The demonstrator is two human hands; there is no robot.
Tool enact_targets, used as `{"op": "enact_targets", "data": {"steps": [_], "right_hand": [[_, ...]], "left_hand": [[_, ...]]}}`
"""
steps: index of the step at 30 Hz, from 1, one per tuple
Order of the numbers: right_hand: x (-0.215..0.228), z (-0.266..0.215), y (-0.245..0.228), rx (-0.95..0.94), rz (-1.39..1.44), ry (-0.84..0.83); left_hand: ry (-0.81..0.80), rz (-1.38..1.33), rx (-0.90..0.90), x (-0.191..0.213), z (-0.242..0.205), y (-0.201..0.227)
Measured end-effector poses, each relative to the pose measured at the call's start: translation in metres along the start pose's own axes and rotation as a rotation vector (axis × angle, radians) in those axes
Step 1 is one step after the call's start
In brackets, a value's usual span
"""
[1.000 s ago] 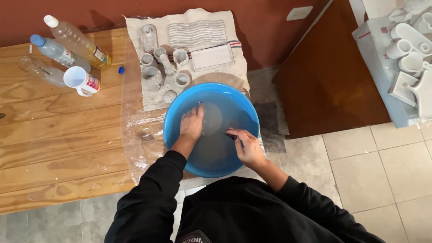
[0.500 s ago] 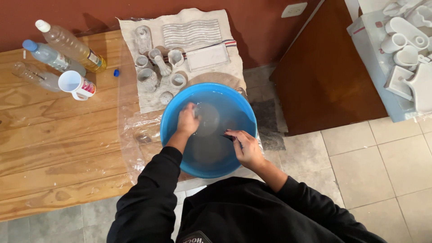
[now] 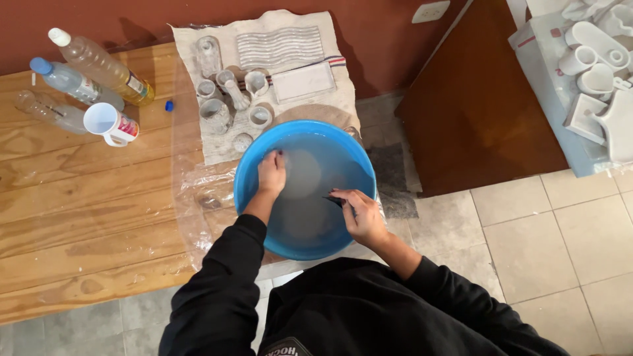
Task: Sand and clean ceramic pieces in a basin of water to smooth the surfaces.
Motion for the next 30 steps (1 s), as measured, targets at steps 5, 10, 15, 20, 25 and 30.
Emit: {"op": "enact_targets", "data": {"steps": [5, 10, 15, 20, 25, 30], "right_hand": [[0.003, 0.001, -0.003, 0.036, 0.018, 0.016], [0.004, 0.005, -0.004, 0.016, 0.008, 0.030], [0.009, 0.008, -0.012, 0.069, 0.024, 0.083], [0.011, 0.009, -0.019, 0.065, 0.035, 0.071], [0.016, 0.010, -0.025, 0.052, 0.036, 0.078], [0.023, 0.012, -0.027, 0.060, 0.066, 0.136]], "left_hand": [[-0.073, -0.144, -0.141, 0.026, -0.017, 0.039], [-0.128, -0.655, 0.173, 0.039, -0.031, 0.040], [-0.142, -1.220, 0.432, 0.052, -0.051, 0.059], [-0.191, -1.364, 0.436, 0.082, -0.064, 0.122], [-0.234, -1.447, 0.368, 0.088, -0.073, 0.144], [-0.293, -1.104, 0.198, 0.073, -0.073, 0.125]]}}
Point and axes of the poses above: each hand's wrist, its own z-axis towards the middle knuckle, its own x-axis out of the back of the hand, y = z × x, the point moved 7 cm from there along z, towards the middle knuckle, and after that the axes turned 7 degrees about -x, right-handed, at the moved point
